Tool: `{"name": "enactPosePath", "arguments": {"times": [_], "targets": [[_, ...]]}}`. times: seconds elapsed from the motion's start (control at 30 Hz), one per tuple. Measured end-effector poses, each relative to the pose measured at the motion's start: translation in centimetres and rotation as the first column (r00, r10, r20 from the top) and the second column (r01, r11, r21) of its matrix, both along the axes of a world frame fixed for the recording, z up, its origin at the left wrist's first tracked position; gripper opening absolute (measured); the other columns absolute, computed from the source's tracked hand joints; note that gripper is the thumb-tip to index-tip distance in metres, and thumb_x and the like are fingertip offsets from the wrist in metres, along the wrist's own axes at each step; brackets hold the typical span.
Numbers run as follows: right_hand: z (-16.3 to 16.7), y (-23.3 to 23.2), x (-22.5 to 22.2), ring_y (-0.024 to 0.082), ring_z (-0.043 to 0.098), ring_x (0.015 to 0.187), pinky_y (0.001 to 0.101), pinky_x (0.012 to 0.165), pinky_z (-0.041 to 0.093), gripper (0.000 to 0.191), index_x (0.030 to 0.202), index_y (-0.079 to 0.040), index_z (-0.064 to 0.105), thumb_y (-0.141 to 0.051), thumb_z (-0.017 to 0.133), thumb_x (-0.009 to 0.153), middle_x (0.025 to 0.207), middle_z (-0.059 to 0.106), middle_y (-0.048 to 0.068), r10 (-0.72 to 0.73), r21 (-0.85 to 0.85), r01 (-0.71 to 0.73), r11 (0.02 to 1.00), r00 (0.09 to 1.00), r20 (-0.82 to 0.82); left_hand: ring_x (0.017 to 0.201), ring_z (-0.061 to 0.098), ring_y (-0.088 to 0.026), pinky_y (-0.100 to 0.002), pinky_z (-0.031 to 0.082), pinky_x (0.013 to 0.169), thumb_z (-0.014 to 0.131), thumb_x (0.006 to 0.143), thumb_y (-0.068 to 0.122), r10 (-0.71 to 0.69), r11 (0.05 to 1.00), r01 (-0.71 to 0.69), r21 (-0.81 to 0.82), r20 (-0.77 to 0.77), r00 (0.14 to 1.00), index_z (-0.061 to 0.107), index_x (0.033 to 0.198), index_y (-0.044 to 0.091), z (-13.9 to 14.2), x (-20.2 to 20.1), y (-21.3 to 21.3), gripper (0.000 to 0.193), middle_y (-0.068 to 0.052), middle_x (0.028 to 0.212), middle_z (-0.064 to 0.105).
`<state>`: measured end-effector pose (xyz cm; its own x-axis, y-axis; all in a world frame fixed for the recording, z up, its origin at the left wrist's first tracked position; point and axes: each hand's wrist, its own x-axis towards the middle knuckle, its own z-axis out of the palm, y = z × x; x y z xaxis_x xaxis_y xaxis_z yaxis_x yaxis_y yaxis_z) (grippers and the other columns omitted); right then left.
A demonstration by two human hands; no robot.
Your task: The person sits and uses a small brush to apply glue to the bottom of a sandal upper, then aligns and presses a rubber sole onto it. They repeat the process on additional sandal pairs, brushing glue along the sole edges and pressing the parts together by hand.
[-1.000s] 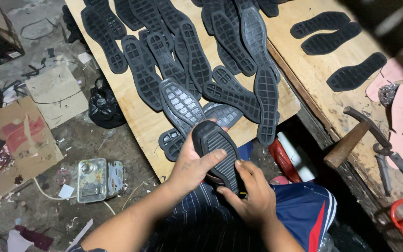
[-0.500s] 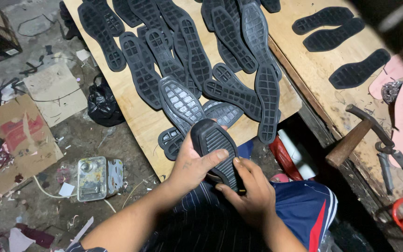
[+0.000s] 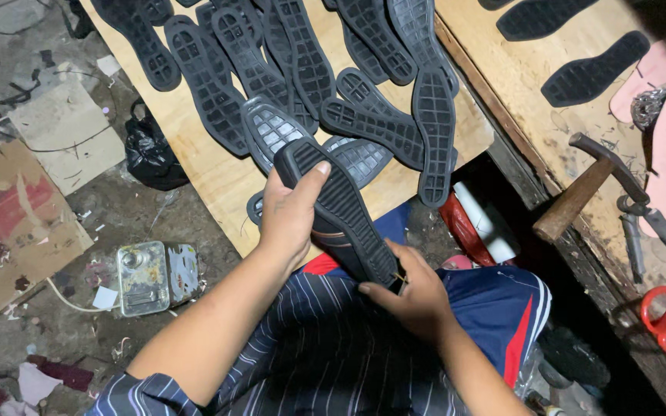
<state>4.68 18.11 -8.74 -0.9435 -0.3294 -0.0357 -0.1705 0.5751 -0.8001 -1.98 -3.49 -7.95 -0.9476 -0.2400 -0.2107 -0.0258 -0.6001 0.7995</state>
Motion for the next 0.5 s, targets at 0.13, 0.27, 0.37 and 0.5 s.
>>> {"name": "enactPosePath", "arguments": {"times": [0.13,0.27,0.37,0.5], "targets": [[-0.67,0.15,0.16,0.026,0.067,0.117,0.0352,0.102,0.048,0.065,0.131,-0.004,0.062,-0.027,0.085,0.075,0.123,0.070,0.013,-0.056,-0.052,0.063,0.997,0.990,0.129,0.090,0.066,-0.012,-0.029,0.056,0.082,0.071,0.094,0.008,-0.009,1.000,0.009,-0.025,-0.010,1.000,0.060,0.114,0.005,-0.11,-0.01,0.24,0.023,-0.003,0.101,0.066],[-0.33,0.20,0.05,0.025,0.067,0.116,0.0350,0.101,0.048,0.063,0.131,-0.005,0.062,-0.023,0.085,0.076,0.123,0.070,0.013,-0.035,-0.095,0.048,0.994,0.990,0.137,0.091,0.066,-0.012,-0.029,0.056,0.082,0.071,0.093,0.008,-0.002,0.999,0.002,-0.037,-0.006,1.000,0.060,0.114,0.005,0.09,-0.14,0.39,0.024,-0.003,0.101,0.067],[0.05,0.13,-0.19,0.025,0.066,0.117,0.0352,0.101,0.048,0.065,0.133,-0.005,0.062,-0.021,0.085,0.075,0.123,0.069,0.012,-0.026,-0.111,0.043,0.993,0.988,0.153,0.090,0.067,-0.012,-0.029,0.057,0.082,0.072,0.092,0.008,-0.007,0.999,0.007,-0.048,0.010,1.000,0.060,0.114,0.005,0.03,-0.15,0.47,0.025,-0.003,0.100,0.067],[-0.20,0.32,-0.13,0.023,0.067,0.113,0.0341,0.099,0.049,0.066,0.133,-0.007,0.063,-0.023,0.087,0.073,0.118,0.069,0.010,-0.033,-0.111,0.061,0.992,0.971,0.237,0.090,0.067,-0.012,-0.029,0.057,0.082,0.071,0.092,0.007,-0.016,0.999,0.018,-0.045,0.033,0.999,0.060,0.113,0.005,-0.27,-0.06,0.59,0.024,-0.003,0.100,0.067]]}}
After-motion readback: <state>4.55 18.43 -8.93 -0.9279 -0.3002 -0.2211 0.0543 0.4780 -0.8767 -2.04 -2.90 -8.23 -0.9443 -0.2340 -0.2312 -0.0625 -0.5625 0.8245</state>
